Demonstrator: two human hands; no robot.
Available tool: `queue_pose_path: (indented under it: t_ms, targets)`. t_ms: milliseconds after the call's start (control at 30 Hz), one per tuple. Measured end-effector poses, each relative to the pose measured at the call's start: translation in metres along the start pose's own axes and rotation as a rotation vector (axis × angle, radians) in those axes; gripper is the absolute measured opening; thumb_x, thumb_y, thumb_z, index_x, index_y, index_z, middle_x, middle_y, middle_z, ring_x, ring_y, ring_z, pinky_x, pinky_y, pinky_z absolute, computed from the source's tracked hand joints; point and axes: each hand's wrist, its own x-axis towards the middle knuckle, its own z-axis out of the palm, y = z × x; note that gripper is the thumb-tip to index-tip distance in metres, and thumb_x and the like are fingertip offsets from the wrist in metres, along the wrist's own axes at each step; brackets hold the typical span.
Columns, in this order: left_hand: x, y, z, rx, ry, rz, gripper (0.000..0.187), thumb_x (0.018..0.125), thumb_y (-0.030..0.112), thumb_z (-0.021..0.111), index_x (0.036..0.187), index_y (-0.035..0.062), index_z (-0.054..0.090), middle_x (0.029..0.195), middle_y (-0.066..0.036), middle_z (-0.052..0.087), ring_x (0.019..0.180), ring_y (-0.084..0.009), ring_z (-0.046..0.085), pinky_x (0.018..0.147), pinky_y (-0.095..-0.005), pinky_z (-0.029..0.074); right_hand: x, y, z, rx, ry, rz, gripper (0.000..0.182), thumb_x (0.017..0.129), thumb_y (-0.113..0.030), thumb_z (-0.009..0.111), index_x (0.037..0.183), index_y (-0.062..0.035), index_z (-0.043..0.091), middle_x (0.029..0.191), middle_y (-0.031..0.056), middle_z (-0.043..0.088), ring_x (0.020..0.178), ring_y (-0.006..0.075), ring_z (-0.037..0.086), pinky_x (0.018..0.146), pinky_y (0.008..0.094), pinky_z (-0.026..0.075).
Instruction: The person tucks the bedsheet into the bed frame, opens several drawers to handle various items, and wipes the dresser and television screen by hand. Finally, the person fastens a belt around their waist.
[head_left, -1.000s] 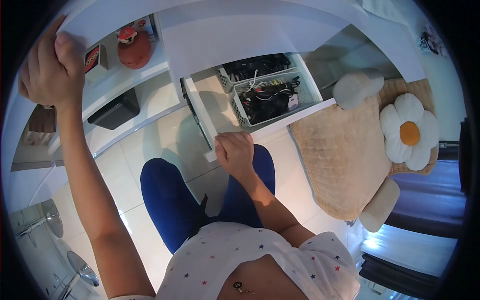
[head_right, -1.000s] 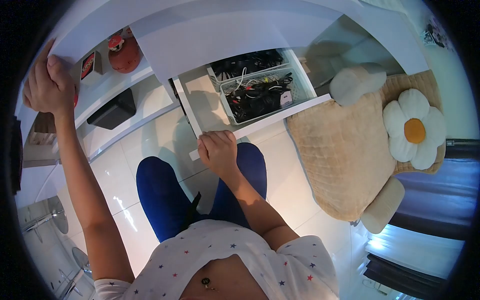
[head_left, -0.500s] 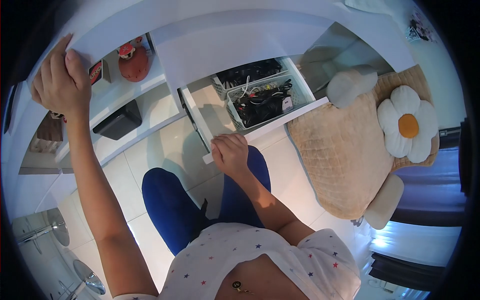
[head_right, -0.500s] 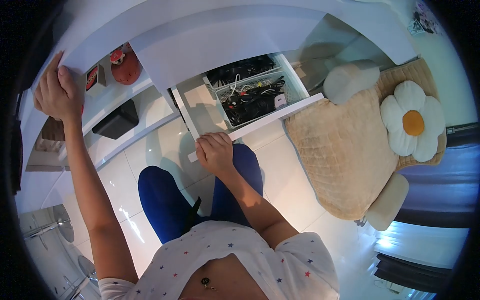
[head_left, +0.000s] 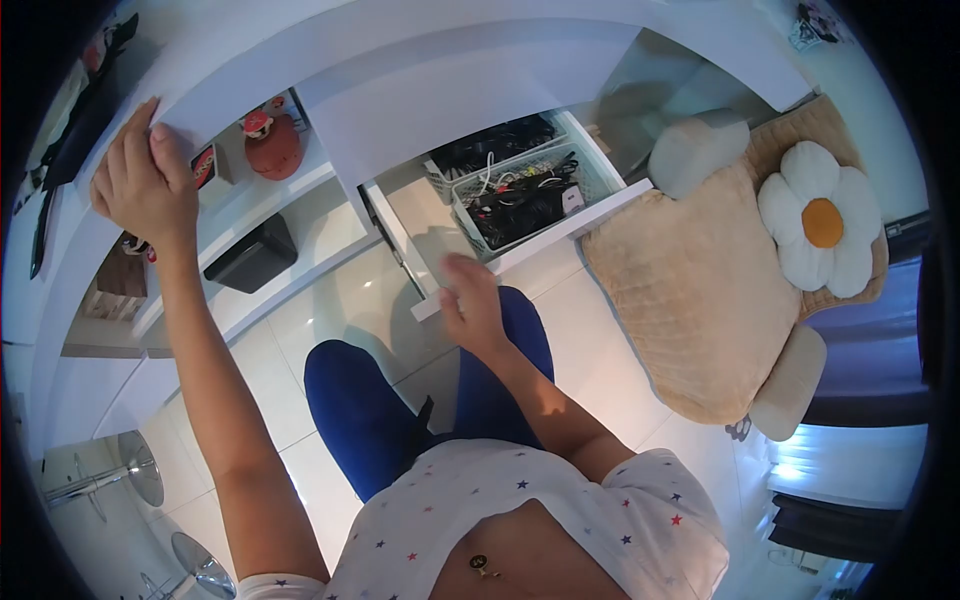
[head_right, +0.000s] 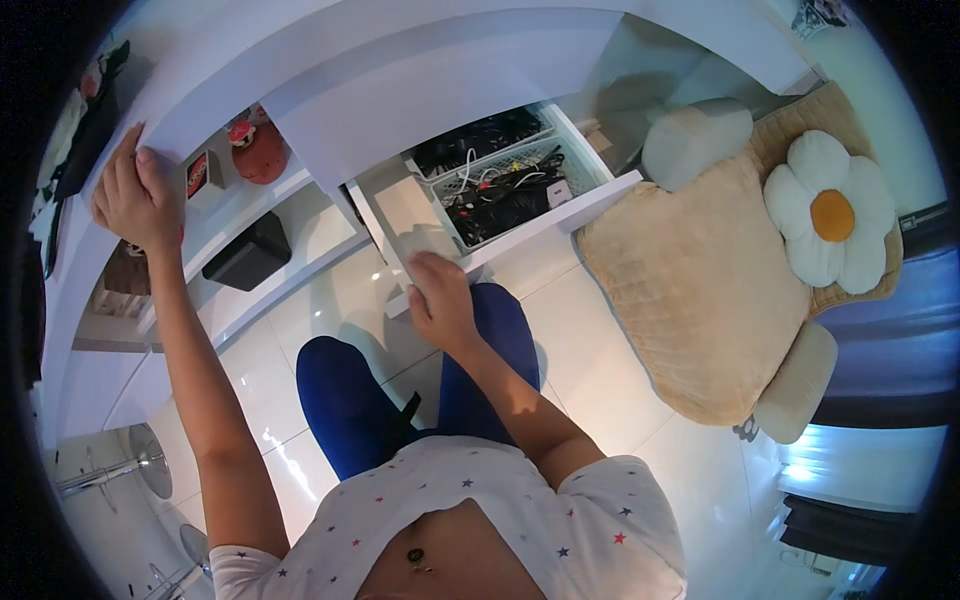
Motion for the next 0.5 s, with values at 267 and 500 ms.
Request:
queue_pose_path:
  t_ms: [267,500]
  targets:
    - [0.002,0.007,-0.003,0.013,0.001,-0.032,0.021,0.084,0.027,0.052,0.098,0.0227,0.067,0.095,0.007,0.065,0.087,-0.0134,0.056,0.085,-0.0290,0.032,-0.019,0.034,-0.010,0.470,0.305,0.949,0.076,0.095,-0.038,0.036,0.140,0.0026,-0.010,0.150,0.0190,-0.004,0.139,0.0252,-0.001,0.111,0.0325,0.002]
    - [0.006,0.014,-0.007,-0.012,0.014,-0.076,0.021,0.085,0.028,0.052,0.098,0.0213,0.067,0.097,0.006,0.065,0.090,-0.0156,0.056,0.087,-0.0300,0.032,0.001,0.063,0.015,0.656,0.337,1.007,0.082,0.094,-0.054,0.023,0.139,0.0057,-0.010,0.149,0.0166,-0.013,0.138,0.0228,-0.012,0.111,0.0300,-0.004]
